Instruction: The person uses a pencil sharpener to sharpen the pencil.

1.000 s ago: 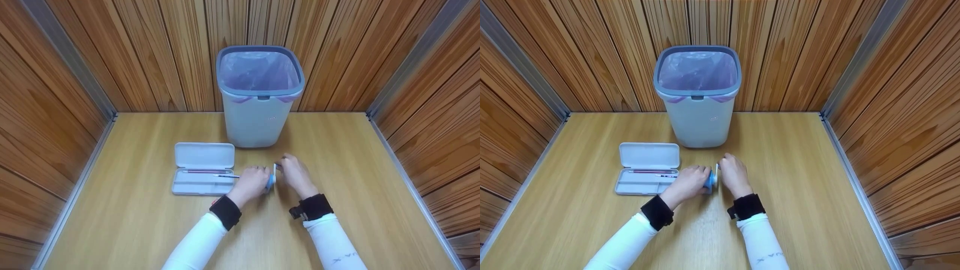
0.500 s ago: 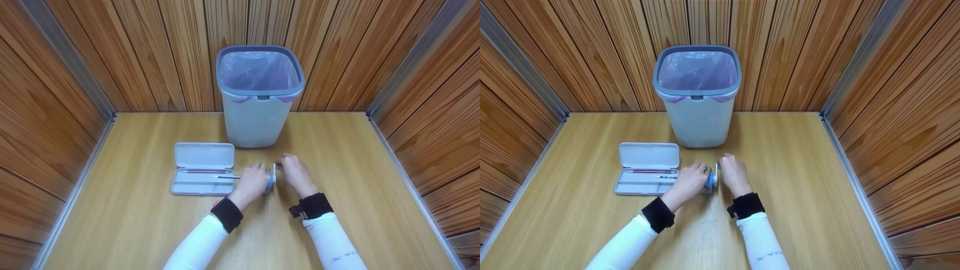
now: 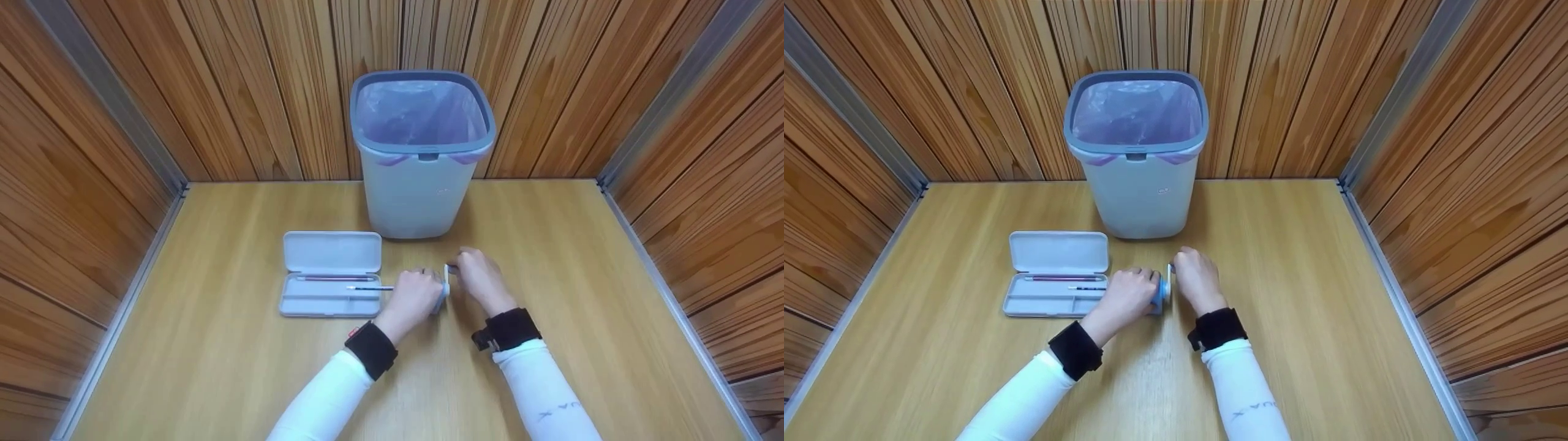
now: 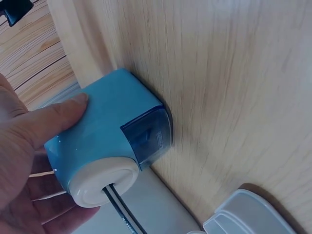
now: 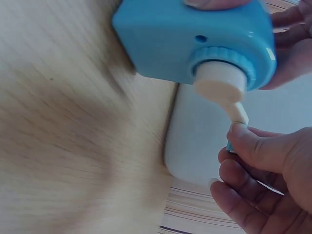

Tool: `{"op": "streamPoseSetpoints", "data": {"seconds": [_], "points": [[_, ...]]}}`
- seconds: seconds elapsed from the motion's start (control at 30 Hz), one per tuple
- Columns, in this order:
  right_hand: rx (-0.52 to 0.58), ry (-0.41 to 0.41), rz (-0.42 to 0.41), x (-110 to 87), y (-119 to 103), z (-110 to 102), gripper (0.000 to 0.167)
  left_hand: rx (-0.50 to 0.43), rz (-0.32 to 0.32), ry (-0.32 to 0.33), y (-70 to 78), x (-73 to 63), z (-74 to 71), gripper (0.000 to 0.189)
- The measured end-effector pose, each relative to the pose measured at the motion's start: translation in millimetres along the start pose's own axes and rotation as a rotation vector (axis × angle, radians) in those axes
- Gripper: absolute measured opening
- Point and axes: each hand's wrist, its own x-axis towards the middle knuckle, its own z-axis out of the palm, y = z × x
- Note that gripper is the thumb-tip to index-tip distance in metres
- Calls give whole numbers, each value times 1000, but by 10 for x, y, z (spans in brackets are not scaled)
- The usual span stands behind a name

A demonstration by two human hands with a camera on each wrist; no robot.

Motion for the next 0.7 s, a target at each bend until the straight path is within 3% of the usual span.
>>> {"op": "streamPoseSetpoints", "data": {"seconds": [0.23, 0.33, 0.53, 0.7], "points": [[16, -82, 76, 5, 56, 131, 16, -82, 18, -35, 1, 0, 15, 13], [-3, -110, 86, 0, 81, 184, 20, -100, 19, -20, -3, -7, 14, 14], [18, -155, 86, -4, 110, 248, 25, -55, 19, 35, -24, 5, 21, 15], [38, -211, 112, -26, 113, 286, 28, -58, 17, 4, -42, 13, 14, 16]]}}
